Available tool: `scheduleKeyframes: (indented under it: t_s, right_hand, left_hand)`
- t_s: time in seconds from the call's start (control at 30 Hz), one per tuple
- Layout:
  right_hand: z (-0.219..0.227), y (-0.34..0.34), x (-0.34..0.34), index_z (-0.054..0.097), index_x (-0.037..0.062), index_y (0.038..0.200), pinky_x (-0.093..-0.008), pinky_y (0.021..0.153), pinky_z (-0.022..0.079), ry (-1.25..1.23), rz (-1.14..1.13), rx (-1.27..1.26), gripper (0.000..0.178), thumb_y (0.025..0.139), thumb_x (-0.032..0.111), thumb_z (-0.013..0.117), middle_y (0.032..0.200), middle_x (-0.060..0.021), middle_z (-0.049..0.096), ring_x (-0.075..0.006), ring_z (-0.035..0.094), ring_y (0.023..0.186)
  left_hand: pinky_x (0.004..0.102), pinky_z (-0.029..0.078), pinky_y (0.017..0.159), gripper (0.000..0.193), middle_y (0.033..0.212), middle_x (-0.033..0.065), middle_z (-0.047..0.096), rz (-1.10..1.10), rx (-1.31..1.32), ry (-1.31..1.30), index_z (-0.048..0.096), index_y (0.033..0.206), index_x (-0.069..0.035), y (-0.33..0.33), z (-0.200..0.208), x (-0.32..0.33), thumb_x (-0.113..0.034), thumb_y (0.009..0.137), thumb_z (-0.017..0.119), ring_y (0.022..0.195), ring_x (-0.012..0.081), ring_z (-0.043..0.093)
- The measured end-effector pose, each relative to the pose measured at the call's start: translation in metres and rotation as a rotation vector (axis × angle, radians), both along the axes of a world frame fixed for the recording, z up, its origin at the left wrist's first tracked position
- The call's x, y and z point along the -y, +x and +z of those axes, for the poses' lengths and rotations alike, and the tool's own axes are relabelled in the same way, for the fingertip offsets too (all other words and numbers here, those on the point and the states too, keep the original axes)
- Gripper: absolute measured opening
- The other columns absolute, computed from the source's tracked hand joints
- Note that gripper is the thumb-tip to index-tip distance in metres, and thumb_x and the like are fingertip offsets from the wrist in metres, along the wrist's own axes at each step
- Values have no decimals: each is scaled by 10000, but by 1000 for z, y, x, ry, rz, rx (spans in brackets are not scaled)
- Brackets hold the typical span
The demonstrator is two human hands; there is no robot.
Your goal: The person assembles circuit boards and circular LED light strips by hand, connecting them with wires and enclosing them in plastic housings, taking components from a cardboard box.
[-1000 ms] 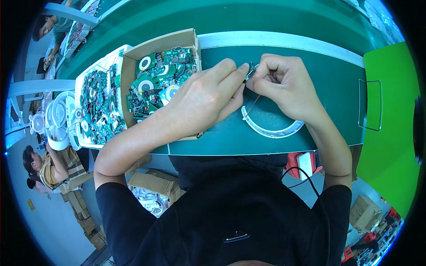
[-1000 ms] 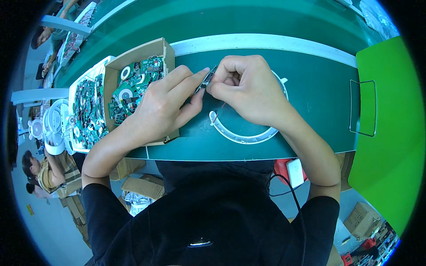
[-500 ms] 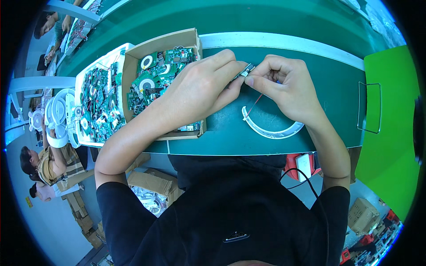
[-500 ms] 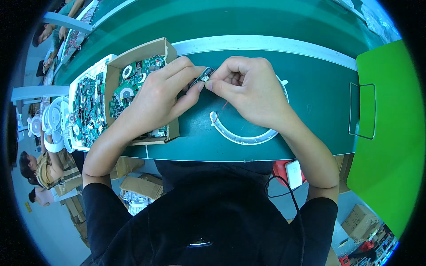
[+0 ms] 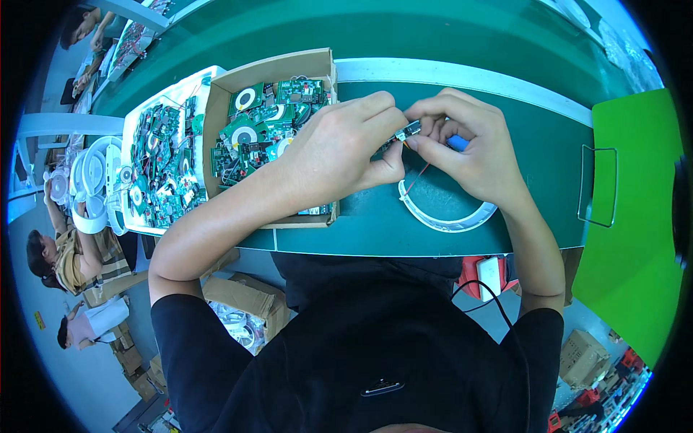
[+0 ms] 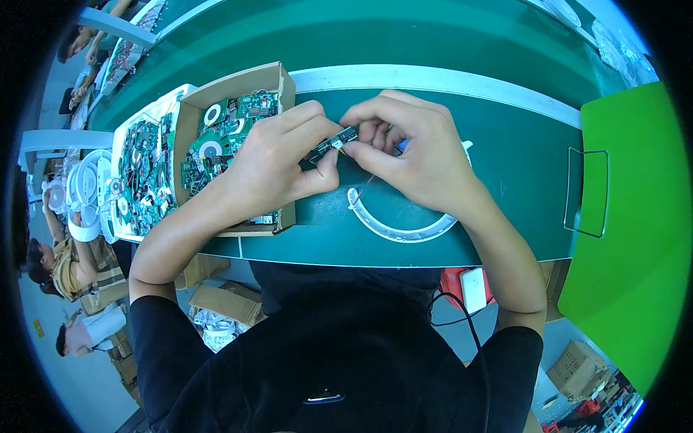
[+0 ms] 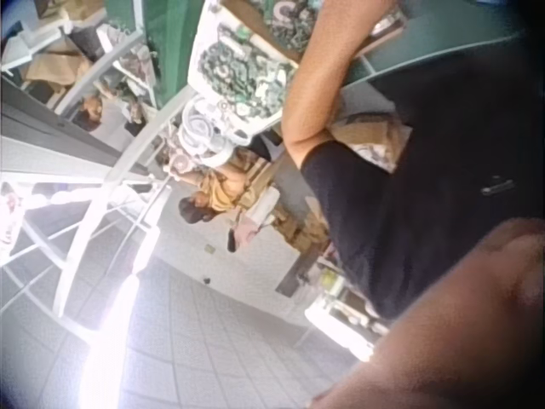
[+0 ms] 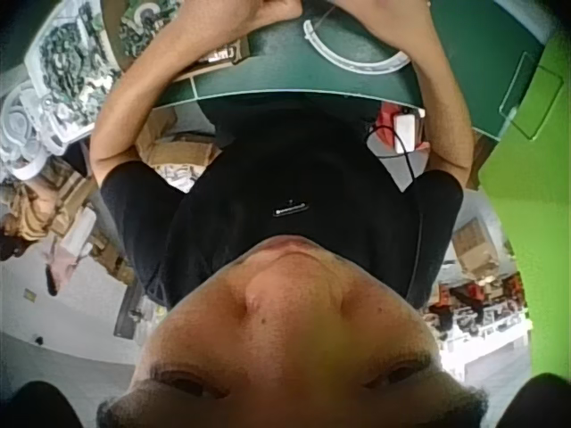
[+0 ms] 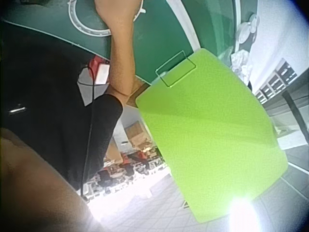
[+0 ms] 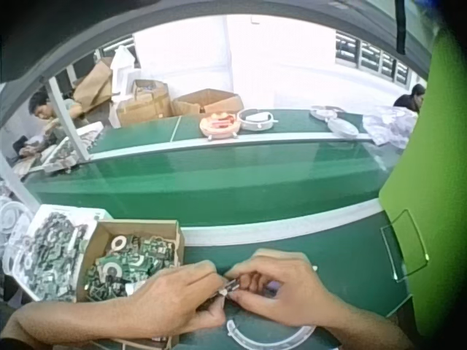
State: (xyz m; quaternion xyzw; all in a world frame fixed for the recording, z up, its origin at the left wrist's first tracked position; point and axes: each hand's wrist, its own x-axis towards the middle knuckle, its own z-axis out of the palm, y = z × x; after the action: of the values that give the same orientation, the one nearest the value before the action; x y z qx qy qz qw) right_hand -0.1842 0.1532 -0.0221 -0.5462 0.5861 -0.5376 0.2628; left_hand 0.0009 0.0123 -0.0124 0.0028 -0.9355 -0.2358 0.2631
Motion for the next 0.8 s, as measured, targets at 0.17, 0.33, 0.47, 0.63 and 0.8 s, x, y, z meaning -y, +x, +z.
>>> scheduleKeyframes:
  t_s: [0.17, 0.33, 0.47, 0.63, 0.8]
  right_hand:
    - [-4, -3, -1, 795, -2, 1042, -249, 617, 516, 14, 66, -72, 171, 879, 6, 844, 841, -42, 697, -91, 651, 697]
    - [-4, -7, -1, 797, -4, 1022, -250, 601, 512, -4, 120, -66, 152, 882, 15, 849, 824, -46, 695, -92, 650, 677]
    - [-4, -7, -1, 802, 0, 1003, -249, 596, 507, 2, 120, -86, 139, 877, 25, 854, 799, -42, 687, -90, 636, 663]
    - [-4, -8, -3, 809, 12, 989, -250, 586, 496, 20, 103, -123, 126, 876, 41, 855, 782, -34, 683, -83, 618, 645]
    - [0, -11, -5, 808, 17, 992, -257, 588, 494, 67, 109, -128, 136, 868, 43, 855, 801, -40, 695, -84, 619, 648]
  left_hand:
    - [433, 523, 609, 299, 865, 137, 585, -16, 17, 28, 691, 1053, -4, 1, -1, 1, -14, 774, 798, 695, 337, 625]
    - [431, 517, 604, 298, 858, 137, 574, -22, 50, 44, 689, 1047, -1, 2, 0, 0, -8, 767, 791, 693, 340, 619]
    - [429, 516, 603, 289, 853, 136, 572, -29, 44, 52, 691, 1037, 1, 2, 1, -1, -6, 764, 787, 691, 336, 617]
    - [424, 518, 606, 284, 853, 138, 578, -34, 49, 69, 701, 1033, -1, 2, 1, -2, -5, 763, 789, 689, 335, 615]
    - [404, 526, 612, 254, 847, 136, 599, -36, 94, 113, 725, 1057, 18, 0, 3, -1, -13, 811, 781, 672, 284, 632]
